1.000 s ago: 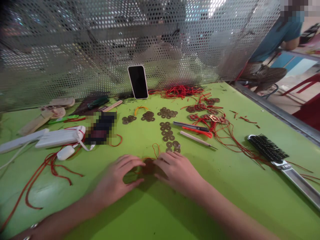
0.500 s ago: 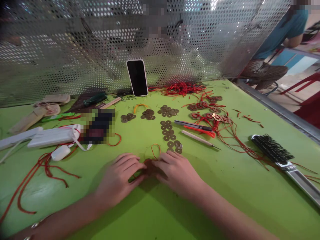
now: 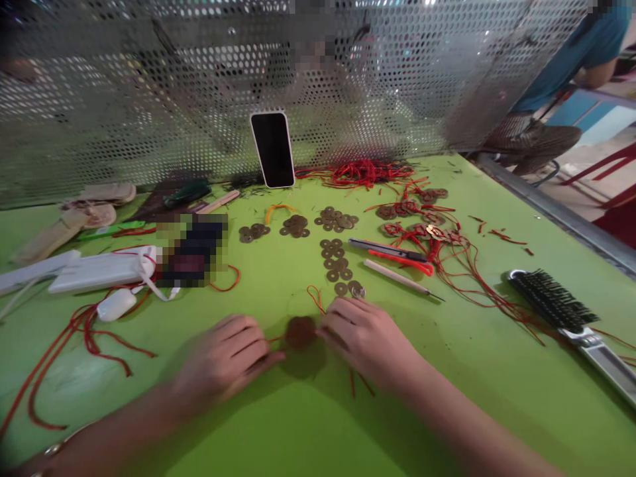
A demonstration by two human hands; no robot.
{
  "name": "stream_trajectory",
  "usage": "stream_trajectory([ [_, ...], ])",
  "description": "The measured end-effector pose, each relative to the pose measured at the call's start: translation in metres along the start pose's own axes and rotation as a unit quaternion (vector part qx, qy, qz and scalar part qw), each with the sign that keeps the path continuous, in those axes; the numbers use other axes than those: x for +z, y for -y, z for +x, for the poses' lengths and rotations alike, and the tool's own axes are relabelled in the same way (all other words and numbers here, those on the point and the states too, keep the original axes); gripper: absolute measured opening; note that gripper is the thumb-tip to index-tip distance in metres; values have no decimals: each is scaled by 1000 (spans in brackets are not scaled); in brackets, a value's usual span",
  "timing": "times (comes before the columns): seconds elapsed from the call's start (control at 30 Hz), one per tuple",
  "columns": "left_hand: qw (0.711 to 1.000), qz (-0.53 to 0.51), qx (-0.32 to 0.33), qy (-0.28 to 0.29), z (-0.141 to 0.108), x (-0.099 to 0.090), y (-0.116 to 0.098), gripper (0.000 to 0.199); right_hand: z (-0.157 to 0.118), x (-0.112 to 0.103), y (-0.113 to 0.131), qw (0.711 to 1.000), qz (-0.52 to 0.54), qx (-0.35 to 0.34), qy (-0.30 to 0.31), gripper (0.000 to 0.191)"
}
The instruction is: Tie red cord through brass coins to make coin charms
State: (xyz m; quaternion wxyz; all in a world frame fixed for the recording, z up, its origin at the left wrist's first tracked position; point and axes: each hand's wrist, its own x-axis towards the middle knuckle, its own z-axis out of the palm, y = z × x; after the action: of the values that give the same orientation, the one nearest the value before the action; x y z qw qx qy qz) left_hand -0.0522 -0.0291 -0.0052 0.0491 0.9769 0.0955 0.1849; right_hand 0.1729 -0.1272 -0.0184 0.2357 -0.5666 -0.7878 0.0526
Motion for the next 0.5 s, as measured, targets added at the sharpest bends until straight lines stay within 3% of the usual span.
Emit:
stream_trajectory([
  [0.33, 995, -45, -18, 88, 1, -6, 14, 23, 4, -6, -8, 997, 52, 47, 34, 21],
  [0.5, 997, -41, 2, 66, 2, -5, 13, 24, 3, -5, -8, 996, 65, 47, 32, 14],
])
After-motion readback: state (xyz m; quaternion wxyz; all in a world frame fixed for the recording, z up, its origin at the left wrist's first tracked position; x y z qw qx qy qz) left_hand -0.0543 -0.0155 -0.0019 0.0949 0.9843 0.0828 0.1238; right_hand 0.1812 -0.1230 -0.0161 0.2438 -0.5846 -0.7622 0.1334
